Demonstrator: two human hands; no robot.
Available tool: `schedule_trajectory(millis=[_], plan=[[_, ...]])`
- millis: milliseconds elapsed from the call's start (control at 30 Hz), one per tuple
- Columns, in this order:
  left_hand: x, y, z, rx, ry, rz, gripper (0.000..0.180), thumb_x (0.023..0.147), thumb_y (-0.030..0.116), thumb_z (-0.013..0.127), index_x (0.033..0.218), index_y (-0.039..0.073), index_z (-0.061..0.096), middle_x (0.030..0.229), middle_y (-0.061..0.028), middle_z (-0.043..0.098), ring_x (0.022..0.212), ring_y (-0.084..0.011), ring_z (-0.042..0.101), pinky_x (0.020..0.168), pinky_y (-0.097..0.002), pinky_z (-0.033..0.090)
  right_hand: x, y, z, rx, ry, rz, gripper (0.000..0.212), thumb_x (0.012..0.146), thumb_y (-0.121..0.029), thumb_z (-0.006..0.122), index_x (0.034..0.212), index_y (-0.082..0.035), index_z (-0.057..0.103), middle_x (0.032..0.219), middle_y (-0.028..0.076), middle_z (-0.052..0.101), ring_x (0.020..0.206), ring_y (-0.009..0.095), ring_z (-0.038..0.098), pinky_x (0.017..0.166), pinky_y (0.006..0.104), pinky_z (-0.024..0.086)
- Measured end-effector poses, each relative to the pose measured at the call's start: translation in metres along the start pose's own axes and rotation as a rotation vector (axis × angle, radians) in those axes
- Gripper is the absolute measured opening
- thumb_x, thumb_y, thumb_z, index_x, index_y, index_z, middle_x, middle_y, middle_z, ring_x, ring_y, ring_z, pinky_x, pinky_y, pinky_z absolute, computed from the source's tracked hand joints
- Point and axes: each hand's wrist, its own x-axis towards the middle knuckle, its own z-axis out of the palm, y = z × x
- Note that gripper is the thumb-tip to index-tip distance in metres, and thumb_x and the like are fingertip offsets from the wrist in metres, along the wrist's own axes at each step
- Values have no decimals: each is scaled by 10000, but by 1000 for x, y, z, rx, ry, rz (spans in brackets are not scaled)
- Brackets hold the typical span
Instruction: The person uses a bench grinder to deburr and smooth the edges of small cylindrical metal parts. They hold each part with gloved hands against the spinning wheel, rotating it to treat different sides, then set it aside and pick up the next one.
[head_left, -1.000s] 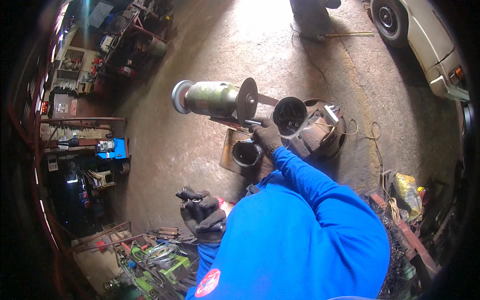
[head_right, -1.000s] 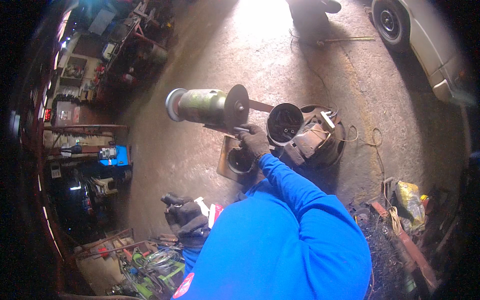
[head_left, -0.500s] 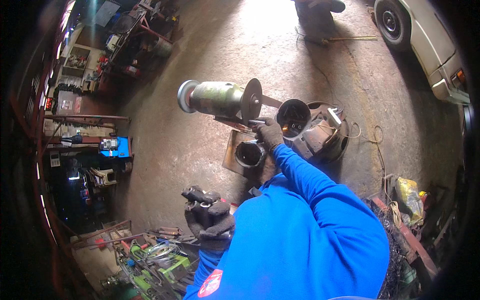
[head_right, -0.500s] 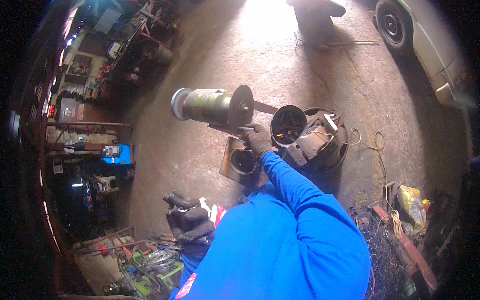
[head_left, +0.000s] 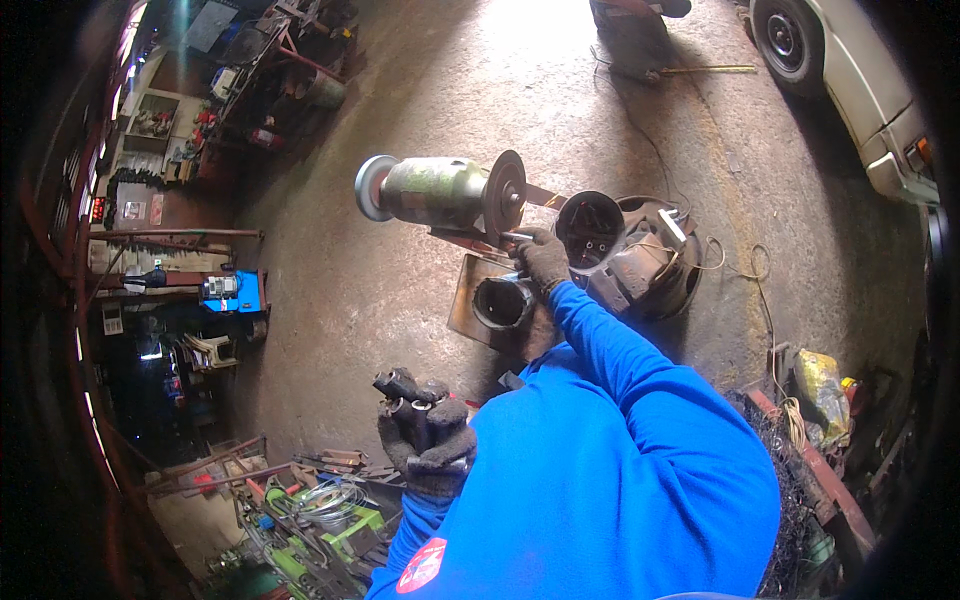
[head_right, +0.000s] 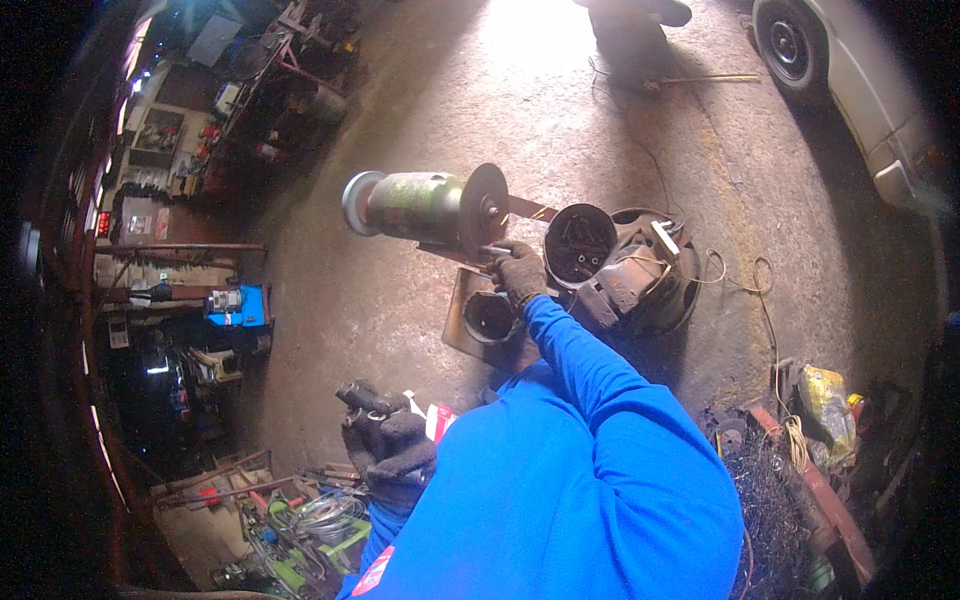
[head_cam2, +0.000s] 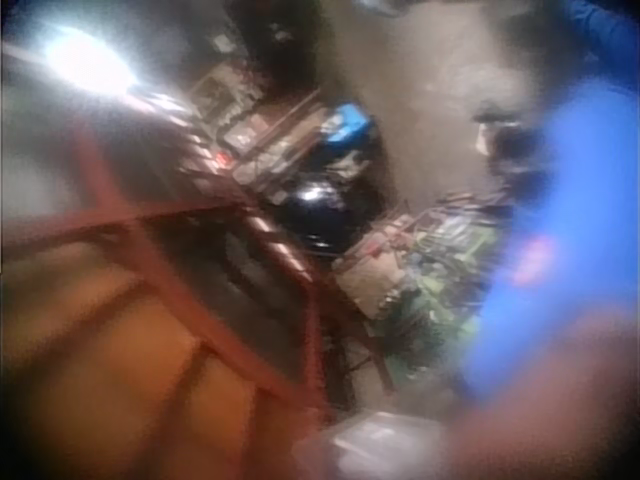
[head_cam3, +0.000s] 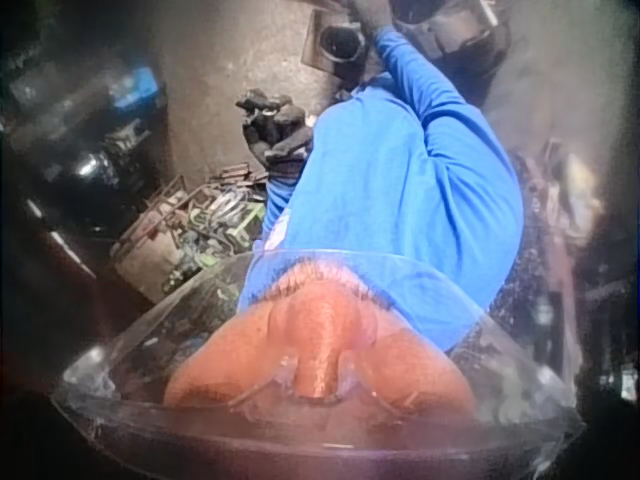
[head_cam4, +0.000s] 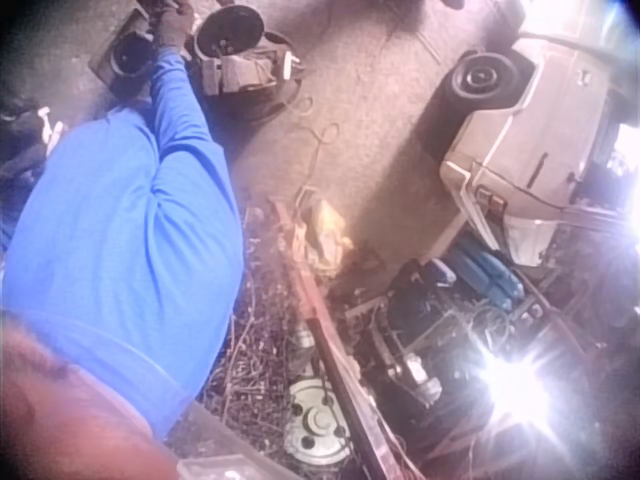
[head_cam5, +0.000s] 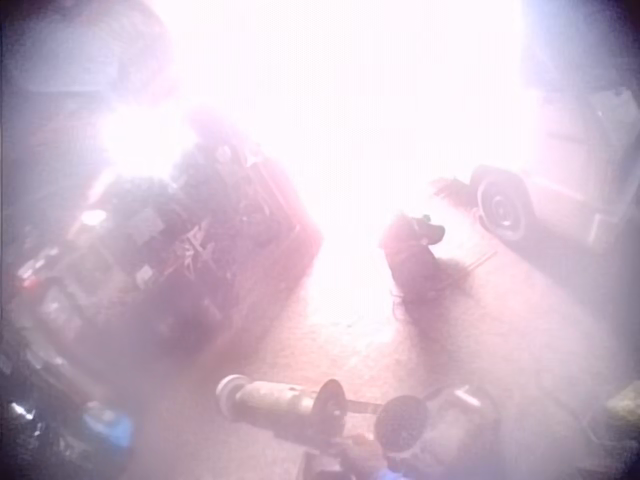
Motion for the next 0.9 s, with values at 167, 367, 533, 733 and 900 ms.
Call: schedule_trajectory(millis=[167,367,533,733,900], plan=[[3,3,-2,-3,52,-5,399,1084,374,690,1450,215,708,1362,-122,672,933,-238,684,603,-257,614,-3,-3,2,48,-9,-70,360,996,15,660,1332,-52,770,983,98,802,685,128,692,592,301,573],[16,3,5,-25,-23,-151,370,1100,328,673,1461,291,744,1426,-85,668,1116,-266,686,649,-273,628,-1,-9,-2,39,-2,8,310,1021,-22,661,1314,-37,762,964,101,800,674,129,688,578,297,564],[17,6,0,60,9,-2,389,1103,327,674,1482,258,729,1452,-94,662,1194,-279,671,636,-266,629,-4,-16,-1,80,-12,42,234,1063,-101,646,1240,-31,781,922,89,789,618,111,644,528,281,520],[24,6,3,-26,-70,-173,381,1111,326,667,1485,280,723,1467,-100,651,1170,-274,676,639,-270,636,-13,-21,0,68,6,80,276,1059,-148,660,1284,-44,781,895,88,783,571,102,608,495,269,494],[20,1,2,41,44,-3,376,1091,359,701,1455,265,723,1420,-144,659,951,-240,696,604,-241,634,-1,-8,-1,88,-8,13,334,981,-27,678,1295,-56,786,941,95,800,632,100,655,552,266,538]])
